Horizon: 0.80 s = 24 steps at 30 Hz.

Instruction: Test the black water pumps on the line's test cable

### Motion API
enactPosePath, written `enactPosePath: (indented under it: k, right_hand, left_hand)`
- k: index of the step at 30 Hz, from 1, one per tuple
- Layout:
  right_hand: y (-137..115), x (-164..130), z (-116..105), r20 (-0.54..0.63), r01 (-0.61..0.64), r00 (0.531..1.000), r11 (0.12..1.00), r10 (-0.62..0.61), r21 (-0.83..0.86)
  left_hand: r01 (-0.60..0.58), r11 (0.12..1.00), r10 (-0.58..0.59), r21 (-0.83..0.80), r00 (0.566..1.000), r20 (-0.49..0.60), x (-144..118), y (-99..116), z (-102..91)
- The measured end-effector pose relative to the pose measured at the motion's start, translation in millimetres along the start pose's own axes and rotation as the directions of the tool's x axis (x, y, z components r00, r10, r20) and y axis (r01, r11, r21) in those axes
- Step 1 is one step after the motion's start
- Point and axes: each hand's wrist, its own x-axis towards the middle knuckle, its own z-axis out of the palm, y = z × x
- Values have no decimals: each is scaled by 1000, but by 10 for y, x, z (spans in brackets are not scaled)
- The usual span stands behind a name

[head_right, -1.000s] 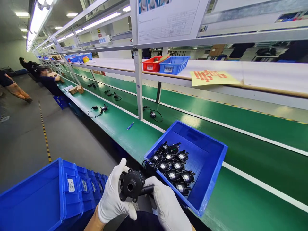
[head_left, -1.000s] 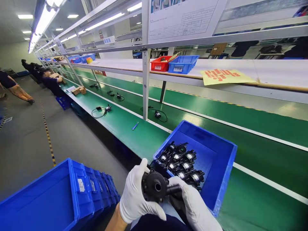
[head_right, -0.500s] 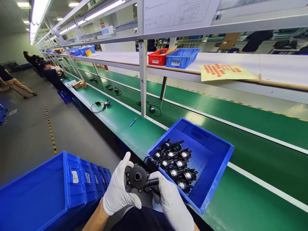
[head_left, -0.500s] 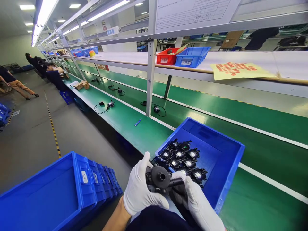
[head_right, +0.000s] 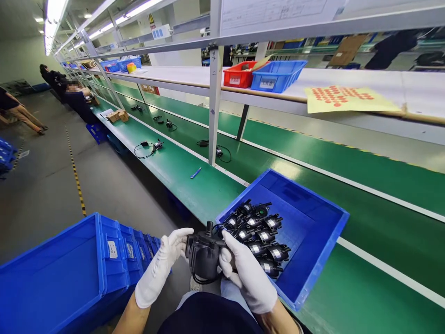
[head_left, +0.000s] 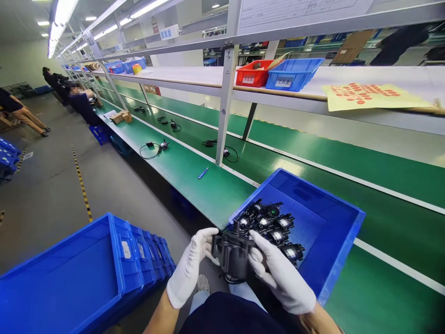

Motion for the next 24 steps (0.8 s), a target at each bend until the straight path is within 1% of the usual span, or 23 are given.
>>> enactPosePath:
  k: [2,3,4,6,7,8,9,11,12,13,14,15,16,17,19,20,21,22,23,24]
  right_hand:
    - [-16,-5,74,-20,51,998,997,-52,-62]
    - [-21,-22,114,-20,85,996,990,-88,-109]
    - [-21,-46,152,-14,119,992,979,-123,-164]
    - [-11,-109,215,33,181,983,948,-179,-263]
    - [-2,-145,236,56,202,979,935,-195,-290]
    - [7,-181,247,80,221,975,929,-207,-297]
    - [16,-219,252,100,235,971,929,-215,-284]
    - [26,-294,242,130,246,967,938,-220,-245]
    - [27,-330,232,131,245,967,941,-219,-233]
    - [26,-361,220,132,242,967,943,-216,-230]
    - [25,-384,208,126,236,969,944,-211,-232]
    - [24,-396,196,109,238,970,939,-217,-249]
    - [24,-394,186,95,251,968,929,-234,-273]
    - [24,-379,182,86,271,963,915,-257,-299]
    - [20,-319,191,91,313,949,883,-301,-349]
    - [9,-286,207,98,332,943,869,-319,-366]
    - [-12,-263,228,114,348,937,859,-330,-376]
    - [-45,-255,252,139,362,932,850,-335,-382]
    - [-92,-267,274,181,381,924,840,-336,-386]
    - [-152,-301,291,228,401,914,838,-337,-370]
  left_hand:
    - [-9,993,13,116,999,-34,-1,-10,22]
    - [-16,990,23,141,999,-49,18,-22,42]
    - [-10,995,16,103,998,-58,54,-45,64]
    - [40,995,-44,-94,998,-46,163,-131,113]
    - [85,974,-91,-212,996,-17,225,-196,137]
    - [146,930,-142,-338,989,37,284,-272,160]
    - [213,861,-184,-462,977,108,333,-355,180]
    - [319,672,-214,-668,948,237,398,-514,211]
    - [350,558,-204,-753,937,284,416,-578,221]
    - [362,461,-186,-810,932,311,428,-625,228]
    - [361,412,-172,-837,932,318,437,-651,233]
    - [353,403,-165,-845,936,312,445,-655,239]
    - [345,428,-166,-835,938,303,449,-635,245]
    - [325,491,-170,-809,946,277,445,-591,254]
    - [213,717,-148,-664,977,154,394,-432,272]
    - [139,815,-114,-562,990,79,343,-320,277]
    - [60,893,-62,-446,998,10,280,-194,273]
    - [-16,946,3,-324,999,-39,215,-61,258]
    - [-68,975,60,-213,997,-43,162,67,229]
    - [-92,987,92,-129,996,-8,137,177,187]
